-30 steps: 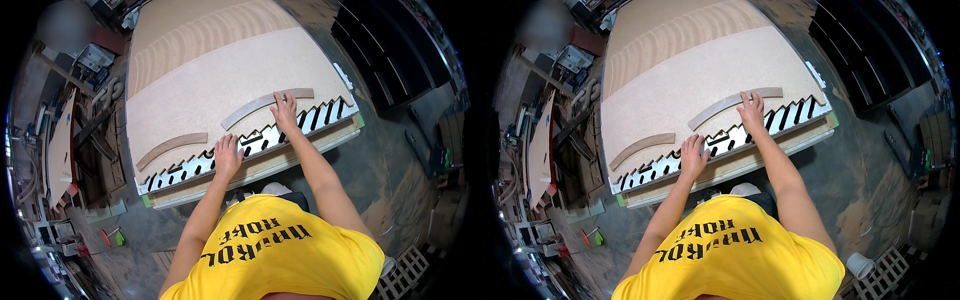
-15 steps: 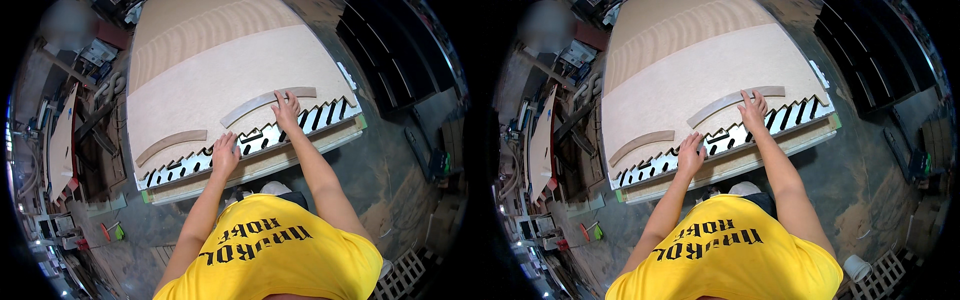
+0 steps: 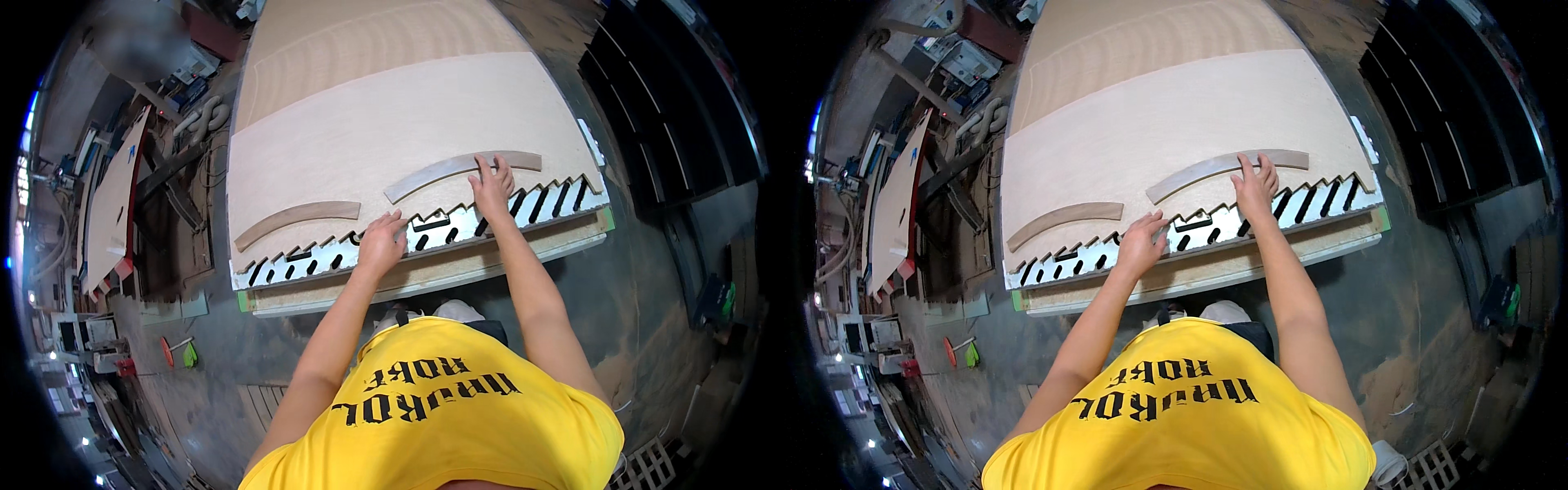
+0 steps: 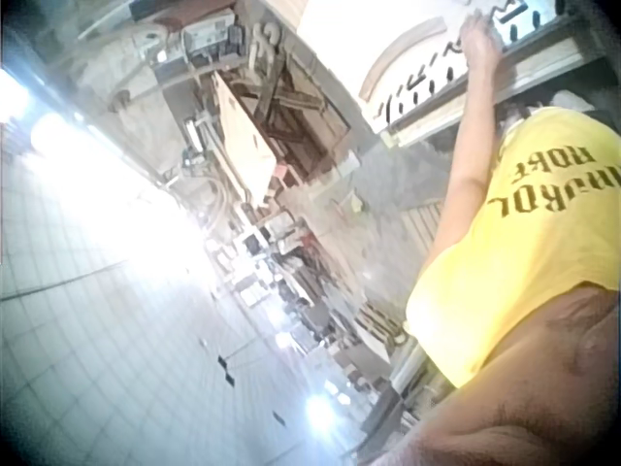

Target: The person operates a CNC wood-cutting machine by using the control panel interface, then positions curved wooden panels onto the machine's work surface and aligns them using a large ruler.

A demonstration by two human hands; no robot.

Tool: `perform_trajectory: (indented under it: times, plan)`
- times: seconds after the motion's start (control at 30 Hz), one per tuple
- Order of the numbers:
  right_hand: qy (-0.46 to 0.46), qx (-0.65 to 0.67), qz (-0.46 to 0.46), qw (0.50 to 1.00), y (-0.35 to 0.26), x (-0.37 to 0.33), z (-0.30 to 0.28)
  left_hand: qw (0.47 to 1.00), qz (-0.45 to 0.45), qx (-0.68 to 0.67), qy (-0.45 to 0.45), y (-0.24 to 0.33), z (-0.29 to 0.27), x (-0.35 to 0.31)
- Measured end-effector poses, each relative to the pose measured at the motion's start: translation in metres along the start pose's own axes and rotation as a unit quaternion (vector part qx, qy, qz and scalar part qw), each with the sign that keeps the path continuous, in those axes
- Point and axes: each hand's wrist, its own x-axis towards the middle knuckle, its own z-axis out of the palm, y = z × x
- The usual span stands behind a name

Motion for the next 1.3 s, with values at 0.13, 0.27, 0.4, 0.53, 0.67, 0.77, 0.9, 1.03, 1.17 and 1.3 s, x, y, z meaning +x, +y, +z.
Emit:
perform_trajectory:
  times: [0.13, 0.27, 0.4, 0.53, 0.67, 0.77, 0.9, 1.03, 1.17, 1.3]
  plan:
    - [0.005, 0.006, -0.006, 1.0, 0.002, -0.001, -0.001, 1.0, -0.021, 0.01, -0.015, 0.004, -0.003, 0.006]
    - [-0.003, 0.003, -0.001, 1.0, 0.0, 0.0, 0.001, 0.999, -0.039, 0.005, -0.037, 0.003, -0.007, 0.008]
    - [0.0, 0.002, 0.001, 1.0, 0.003, 0.001, 0.002, 0.997, -0.051, -0.006, -0.051, 0.006, -0.01, 0.014]
    - [0.01, 0.01, -0.009, 1.0, 0.007, 0.002, 0.005, 0.993, -0.079, 0.0, -0.087, 0.013, -0.016, 0.025]
    - [0.019, -0.004, -0.023, 1.0, 0.008, 0.003, 0.01, 0.991, -0.097, -0.004, -0.093, 0.015, -0.019, 0.023]
    - [0.018, -0.007, -0.019, 1.0, 0.008, 0.001, 0.015, 0.996, -0.069, 0.026, -0.058, 0.009, -0.009, 0.009]
    - [0.033, -0.018, -0.025, 0.999, 0.019, -0.002, 0.017, 0.997, -0.051, 0.044, -0.026, 0.019, 0.003, -0.008]
    - [0.056, -0.022, -0.04, 0.997, 0.022, -0.001, 0.014, 0.999, -0.032, 0.035, 0.002, 0.027, 0.0, -0.043]
    - [0.059, -0.029, -0.035, 0.997, 0.021, 0.002, 0.02, 0.998, -0.012, 0.038, 0.043, 0.005, -0.01, -0.112]
    - [0.054, -0.097, 0.027, 0.993, 0.017, -0.002, 0.023, 0.989, -0.133, 0.027, 0.051, -0.041, -0.01, -0.208]
